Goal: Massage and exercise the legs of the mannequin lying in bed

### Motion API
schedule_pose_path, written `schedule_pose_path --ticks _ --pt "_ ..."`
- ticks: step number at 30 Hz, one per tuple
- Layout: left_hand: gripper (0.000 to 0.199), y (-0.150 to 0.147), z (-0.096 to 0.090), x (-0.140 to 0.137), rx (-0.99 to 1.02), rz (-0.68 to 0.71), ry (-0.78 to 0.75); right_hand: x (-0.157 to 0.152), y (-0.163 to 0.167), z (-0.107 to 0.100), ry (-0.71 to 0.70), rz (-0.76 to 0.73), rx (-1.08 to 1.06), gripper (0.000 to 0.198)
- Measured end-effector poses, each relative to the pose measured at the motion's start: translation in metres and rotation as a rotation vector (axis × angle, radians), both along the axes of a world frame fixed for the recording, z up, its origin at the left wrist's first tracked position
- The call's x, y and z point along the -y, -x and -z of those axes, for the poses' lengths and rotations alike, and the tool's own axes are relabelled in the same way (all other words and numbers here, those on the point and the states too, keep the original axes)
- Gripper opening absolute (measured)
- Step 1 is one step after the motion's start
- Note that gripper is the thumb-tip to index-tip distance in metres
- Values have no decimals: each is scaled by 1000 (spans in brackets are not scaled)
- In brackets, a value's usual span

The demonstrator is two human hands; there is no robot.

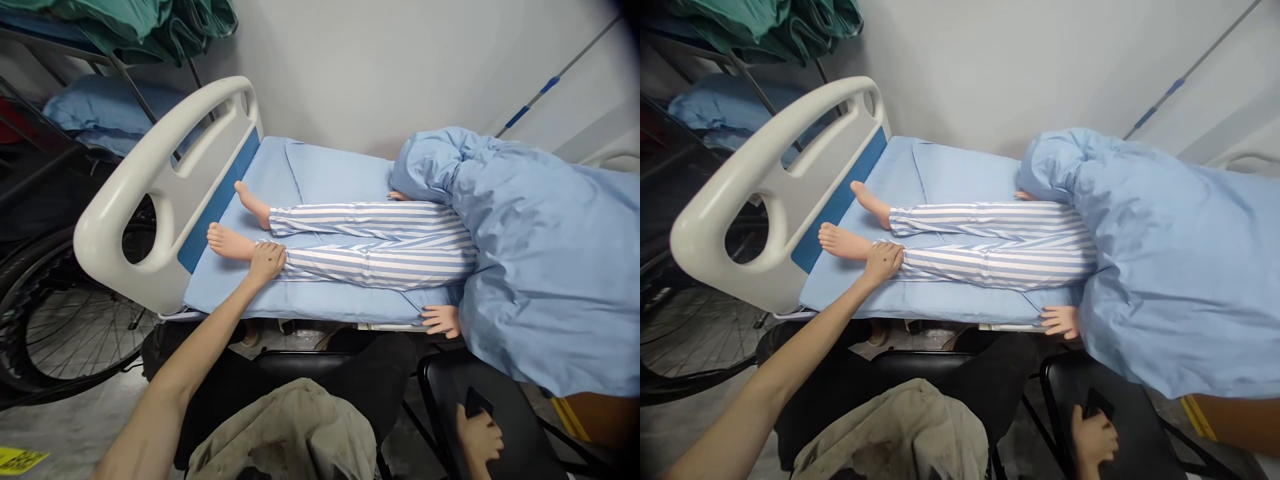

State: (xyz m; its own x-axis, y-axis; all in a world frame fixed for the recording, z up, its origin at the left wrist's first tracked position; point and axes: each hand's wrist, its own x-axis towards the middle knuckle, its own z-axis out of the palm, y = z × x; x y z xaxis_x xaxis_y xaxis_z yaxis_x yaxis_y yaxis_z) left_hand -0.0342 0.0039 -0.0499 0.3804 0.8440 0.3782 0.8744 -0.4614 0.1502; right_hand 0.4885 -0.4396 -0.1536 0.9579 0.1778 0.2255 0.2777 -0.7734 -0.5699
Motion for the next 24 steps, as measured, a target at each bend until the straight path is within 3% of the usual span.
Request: schedule_pose_path --ticks 2,4,7,10,16,20,24 --pt "32 1 -1 2 21 23 0 -25 22 -8 35 -103 1 34" --pt "31 1 -2 4 34 45 -7 -52 48 -16 22 -308 52 27" --pt "30 1 -5 4 3 37 -8 -95 94 -31 -52 -598 143 22" --pt "30 0 -11 1 -58 22 30 -144 142 -49 -133 -764 162 21" --pt "30 -5 -23 -1 -66 -16 140 -269 233 -103 -366 -1253 -161 14" --pt "22 -13 -29 -4 28 -98 195 -380 282 -147 -437 -1392 -365 19" --pt "21 -21 -38 -27 308 -85 143 -513 317 -174 -443 -1256 -347 37"
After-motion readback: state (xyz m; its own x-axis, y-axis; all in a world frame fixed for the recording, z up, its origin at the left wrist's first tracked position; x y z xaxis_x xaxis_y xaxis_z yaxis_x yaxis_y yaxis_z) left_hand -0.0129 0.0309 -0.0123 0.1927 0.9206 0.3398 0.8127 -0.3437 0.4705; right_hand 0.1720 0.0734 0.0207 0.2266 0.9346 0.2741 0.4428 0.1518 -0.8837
